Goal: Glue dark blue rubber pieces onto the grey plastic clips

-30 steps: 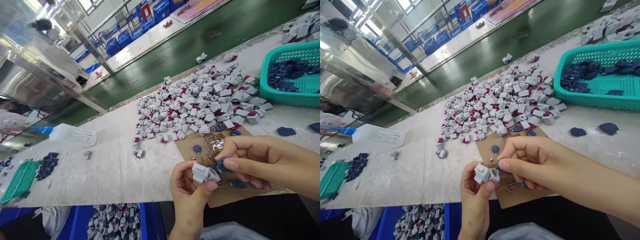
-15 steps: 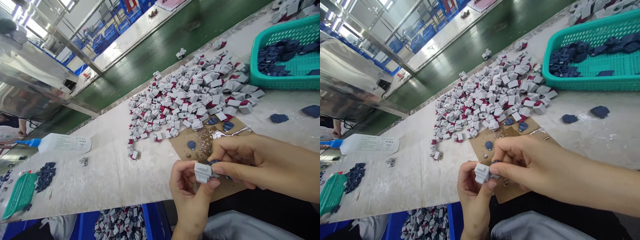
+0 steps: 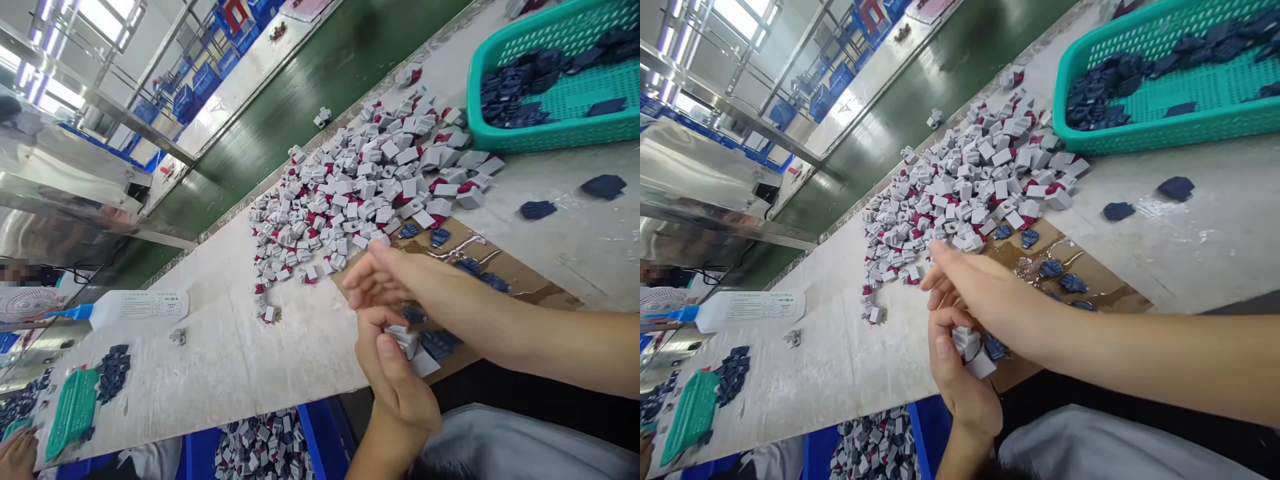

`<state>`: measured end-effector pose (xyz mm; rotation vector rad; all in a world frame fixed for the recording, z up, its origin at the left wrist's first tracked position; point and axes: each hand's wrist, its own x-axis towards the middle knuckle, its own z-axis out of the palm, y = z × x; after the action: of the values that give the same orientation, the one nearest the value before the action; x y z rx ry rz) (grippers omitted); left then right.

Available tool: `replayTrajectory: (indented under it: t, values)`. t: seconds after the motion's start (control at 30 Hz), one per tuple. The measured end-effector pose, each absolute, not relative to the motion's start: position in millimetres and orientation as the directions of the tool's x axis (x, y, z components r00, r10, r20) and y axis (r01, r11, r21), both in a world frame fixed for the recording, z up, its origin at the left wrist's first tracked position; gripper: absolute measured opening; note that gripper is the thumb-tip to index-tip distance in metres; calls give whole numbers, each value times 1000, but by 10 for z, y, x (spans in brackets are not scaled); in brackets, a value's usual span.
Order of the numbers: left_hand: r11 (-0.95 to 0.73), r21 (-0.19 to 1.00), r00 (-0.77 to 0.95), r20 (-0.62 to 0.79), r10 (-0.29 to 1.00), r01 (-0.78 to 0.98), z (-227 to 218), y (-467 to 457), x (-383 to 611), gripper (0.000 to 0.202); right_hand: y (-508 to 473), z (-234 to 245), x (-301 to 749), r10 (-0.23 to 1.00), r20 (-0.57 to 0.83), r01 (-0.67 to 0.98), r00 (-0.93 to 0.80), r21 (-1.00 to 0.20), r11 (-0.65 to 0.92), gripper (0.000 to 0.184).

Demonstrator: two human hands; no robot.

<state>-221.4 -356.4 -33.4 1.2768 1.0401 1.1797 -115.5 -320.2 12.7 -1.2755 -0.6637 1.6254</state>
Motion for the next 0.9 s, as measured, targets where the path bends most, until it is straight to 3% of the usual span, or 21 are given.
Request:
replayTrajectory:
  t: [0.2,0.3,0.47,0.73,0.83,0.9]
  values:
    - [-244,970,172,243,955,-15,-285,-3613,-2204,35,-3276,106,-1284,824,-476,-389,-308,-727,-566,73]
    - [-292,956,126,294,948,-30,-288,-3677,-2159,35,-3329,98,-1272,810,-489,-384,-323,-715,-584,77]
    - [-263,959,83,272,959,-104,-312,-3819,-2083,36,-3458,78,-1295,846,-483,-486,-224,-697,-527,70]
    - [-240,962,147,258,955,-127,-374,-3892,-2135,32,-3595,33,-1328,828,-548,-477,-118,-700,-532,60]
    - [-189,972,155,209,965,-137,-390,-3845,-2162,35,-3572,48,-1309,790,-591,-500,-162,-641,-582,57]
    - [-86,992,154,100,983,-95,-375,-3818,-2178,42,-3554,66,-1277,756,-601,-542,-258,-558,-629,58]
